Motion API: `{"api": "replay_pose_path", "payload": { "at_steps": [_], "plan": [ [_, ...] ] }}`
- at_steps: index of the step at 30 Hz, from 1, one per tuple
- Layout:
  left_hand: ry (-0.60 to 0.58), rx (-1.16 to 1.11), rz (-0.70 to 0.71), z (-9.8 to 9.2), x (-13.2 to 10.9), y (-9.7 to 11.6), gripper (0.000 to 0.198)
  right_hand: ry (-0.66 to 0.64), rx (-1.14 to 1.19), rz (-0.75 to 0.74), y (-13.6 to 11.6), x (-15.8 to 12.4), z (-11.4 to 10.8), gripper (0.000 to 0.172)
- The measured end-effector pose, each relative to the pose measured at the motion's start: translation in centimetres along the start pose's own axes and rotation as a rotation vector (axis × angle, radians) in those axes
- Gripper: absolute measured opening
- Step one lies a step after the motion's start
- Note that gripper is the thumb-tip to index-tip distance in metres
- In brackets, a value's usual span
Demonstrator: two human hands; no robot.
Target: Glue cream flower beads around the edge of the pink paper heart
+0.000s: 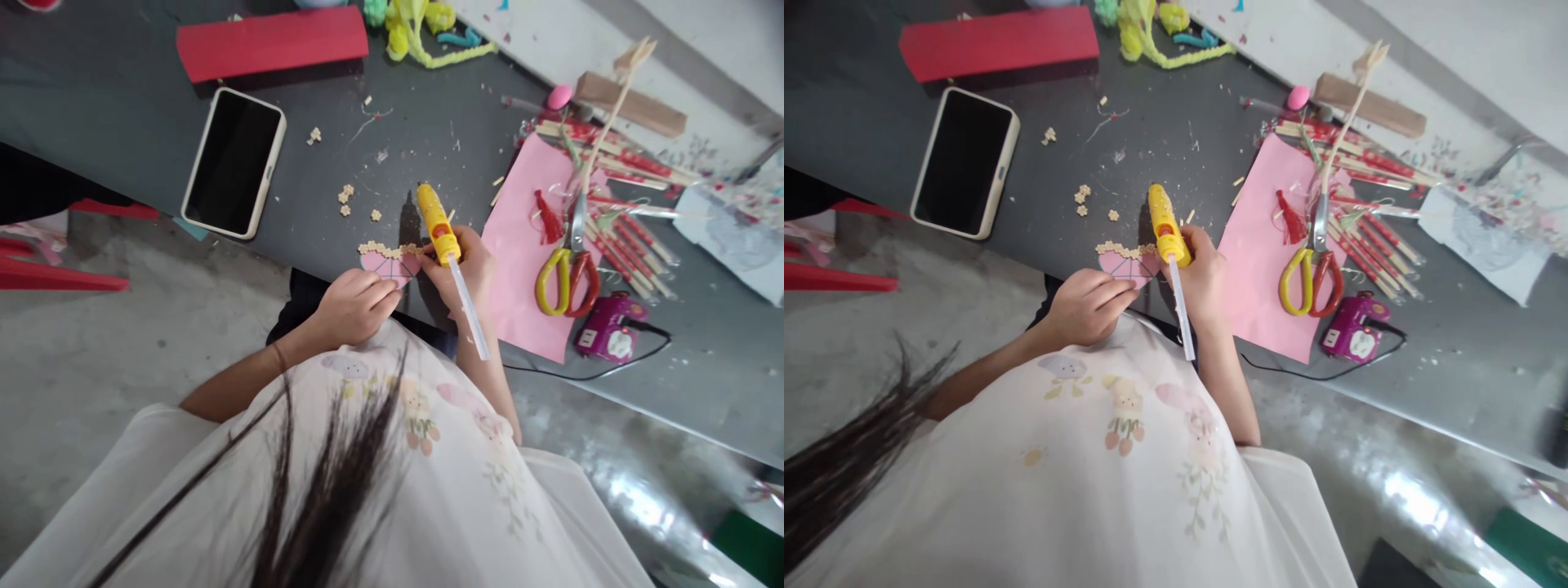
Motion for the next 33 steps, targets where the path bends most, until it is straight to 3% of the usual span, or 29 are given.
{"api": "replay_pose_path", "payload": {
  "at_steps": [22, 28, 33],
  "plan": [
    [-0.024, -0.053, -0.002, 0.1, 0.5, -0.3, 0.021, 0.006, 0.023, -0.002, -0.1, 0.0, -0.1, 0.030],
    [-0.145, -0.061, -0.113, 1.3, 1.4, -1.5, 0.024, -0.007, 0.022, 0.003, -0.6, -0.1, -0.3, 0.032],
    [-0.040, 0.025, -0.044, 1.4, 2.2, -1.9, 0.020, -0.003, 0.022, -0.006, -1.2, -0.3, -0.9, 0.028]
  ]
}}
Point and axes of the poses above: each hand's wrist, its own x-axis towards the middle knuckle, its own z-axis out of the palm, y = z × x, the point moved 6 cm from there along x, towards the middle knuckle, and after that the axes turned 2 degrees about y, right-handed, at the moved point
